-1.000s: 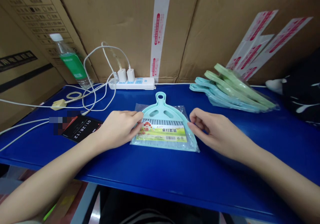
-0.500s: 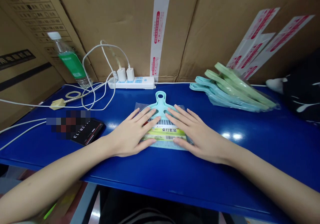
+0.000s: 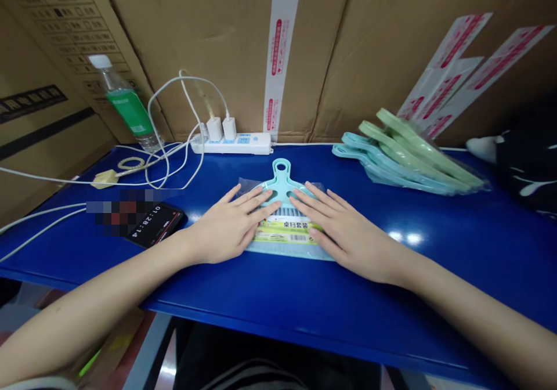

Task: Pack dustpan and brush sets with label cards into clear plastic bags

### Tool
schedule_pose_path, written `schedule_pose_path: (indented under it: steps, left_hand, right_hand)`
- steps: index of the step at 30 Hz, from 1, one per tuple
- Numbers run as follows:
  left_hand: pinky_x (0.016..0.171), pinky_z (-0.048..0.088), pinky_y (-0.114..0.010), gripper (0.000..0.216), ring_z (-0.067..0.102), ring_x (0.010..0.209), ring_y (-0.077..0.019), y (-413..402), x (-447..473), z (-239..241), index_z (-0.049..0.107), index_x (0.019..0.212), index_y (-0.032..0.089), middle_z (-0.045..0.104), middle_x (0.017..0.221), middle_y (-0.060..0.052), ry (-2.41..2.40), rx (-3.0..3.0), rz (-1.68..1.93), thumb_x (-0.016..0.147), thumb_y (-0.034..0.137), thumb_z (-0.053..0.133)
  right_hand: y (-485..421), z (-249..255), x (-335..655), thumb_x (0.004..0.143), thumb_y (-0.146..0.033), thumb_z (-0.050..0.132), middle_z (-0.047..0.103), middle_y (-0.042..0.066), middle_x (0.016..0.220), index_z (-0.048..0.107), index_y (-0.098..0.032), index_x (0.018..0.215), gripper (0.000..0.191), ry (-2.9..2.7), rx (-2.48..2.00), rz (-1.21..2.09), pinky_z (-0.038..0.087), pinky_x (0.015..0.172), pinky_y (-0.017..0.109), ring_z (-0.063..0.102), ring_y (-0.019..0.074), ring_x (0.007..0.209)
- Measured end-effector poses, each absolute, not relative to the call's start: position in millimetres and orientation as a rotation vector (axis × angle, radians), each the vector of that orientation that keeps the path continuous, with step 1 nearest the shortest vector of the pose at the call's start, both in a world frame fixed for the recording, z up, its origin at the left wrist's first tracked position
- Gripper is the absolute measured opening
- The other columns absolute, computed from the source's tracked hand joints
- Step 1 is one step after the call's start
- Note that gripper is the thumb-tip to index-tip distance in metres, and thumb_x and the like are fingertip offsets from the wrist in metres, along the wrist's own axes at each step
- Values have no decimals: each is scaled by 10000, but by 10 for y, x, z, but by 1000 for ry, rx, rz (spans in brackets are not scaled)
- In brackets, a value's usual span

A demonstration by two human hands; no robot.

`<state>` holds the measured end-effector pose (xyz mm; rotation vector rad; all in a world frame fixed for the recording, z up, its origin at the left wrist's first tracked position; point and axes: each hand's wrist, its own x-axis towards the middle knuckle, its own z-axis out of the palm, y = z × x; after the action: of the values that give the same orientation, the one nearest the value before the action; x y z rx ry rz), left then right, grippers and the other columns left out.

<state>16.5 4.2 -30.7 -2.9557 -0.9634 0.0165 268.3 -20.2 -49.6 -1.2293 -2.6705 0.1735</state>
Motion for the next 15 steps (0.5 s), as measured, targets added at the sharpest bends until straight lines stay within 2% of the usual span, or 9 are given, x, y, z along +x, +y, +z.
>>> schedule_pose_path:
  steps: [5, 15]
  left_hand:
    - [1139, 229, -568, 536, 195, 1448, -253, 55, 150, -321, 282, 1478, 204, 292, 1545, -104, -965, -2967, 28, 942, 187, 303]
    - [1158, 214, -518, 626, 178, 1454, -226, 83, 83, -313, 248, 1487, 226, 261, 1561, -83, -949, -2994, 58, 882, 132, 381]
  right_hand:
    - [-187, -501, 2791, 983, -282, 258, 234, 33, 1570, 227, -260, 1519, 537, -2674, -1113, 291, 216, 1132, 561, 53, 246, 1437]
    - [-108, -507, 2947, 942, -193, 336, 139, -36, 1591, 122, -330, 1526, 637, -2727, -1006, 406, 216, 1138, 554, -23, 243, 1439]
